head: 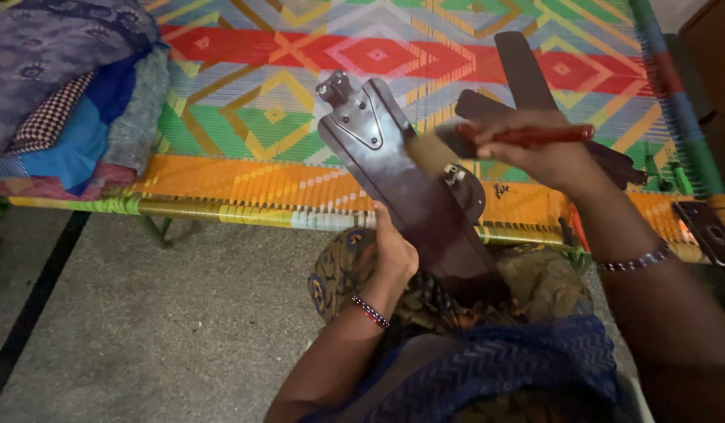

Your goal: The person cleans a fan blade with a brush, then attaches it to the fan motor housing and secures it with a screwdriver.

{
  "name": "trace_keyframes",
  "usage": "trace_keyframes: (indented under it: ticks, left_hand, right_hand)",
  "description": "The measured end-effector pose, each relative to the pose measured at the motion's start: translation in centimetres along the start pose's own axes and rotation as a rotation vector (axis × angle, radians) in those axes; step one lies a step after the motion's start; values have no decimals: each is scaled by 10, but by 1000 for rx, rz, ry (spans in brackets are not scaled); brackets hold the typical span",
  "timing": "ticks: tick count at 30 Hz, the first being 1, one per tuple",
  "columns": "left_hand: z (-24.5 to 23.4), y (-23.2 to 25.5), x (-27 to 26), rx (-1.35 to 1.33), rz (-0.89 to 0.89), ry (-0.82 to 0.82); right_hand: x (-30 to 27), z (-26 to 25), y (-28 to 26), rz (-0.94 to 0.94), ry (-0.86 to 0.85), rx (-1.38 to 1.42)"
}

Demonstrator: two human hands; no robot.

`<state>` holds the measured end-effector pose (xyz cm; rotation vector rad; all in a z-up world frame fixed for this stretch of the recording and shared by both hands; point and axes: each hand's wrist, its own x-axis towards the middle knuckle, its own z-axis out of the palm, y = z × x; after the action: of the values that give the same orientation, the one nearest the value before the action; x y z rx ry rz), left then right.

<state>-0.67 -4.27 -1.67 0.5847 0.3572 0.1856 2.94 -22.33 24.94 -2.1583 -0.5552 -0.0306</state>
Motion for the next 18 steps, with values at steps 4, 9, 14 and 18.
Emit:
trace_keyframes:
  ticks: [4, 9, 14, 18]
  left_hand:
    - [5, 1, -2, 7, -6, -8]
    - [12, 18, -14, -50, -166, -189]
    - [9, 34, -12, -166, -245, -478]
    - [7, 38, -7, -133, -345, -444]
  right_hand:
    - [27, 15, -10, -336, 113, 250]
    - [37, 35, 11, -165, 128, 471]
    - [6, 34, 57, 118, 24, 331]
    - [-36, 23, 90, 215, -185, 110]
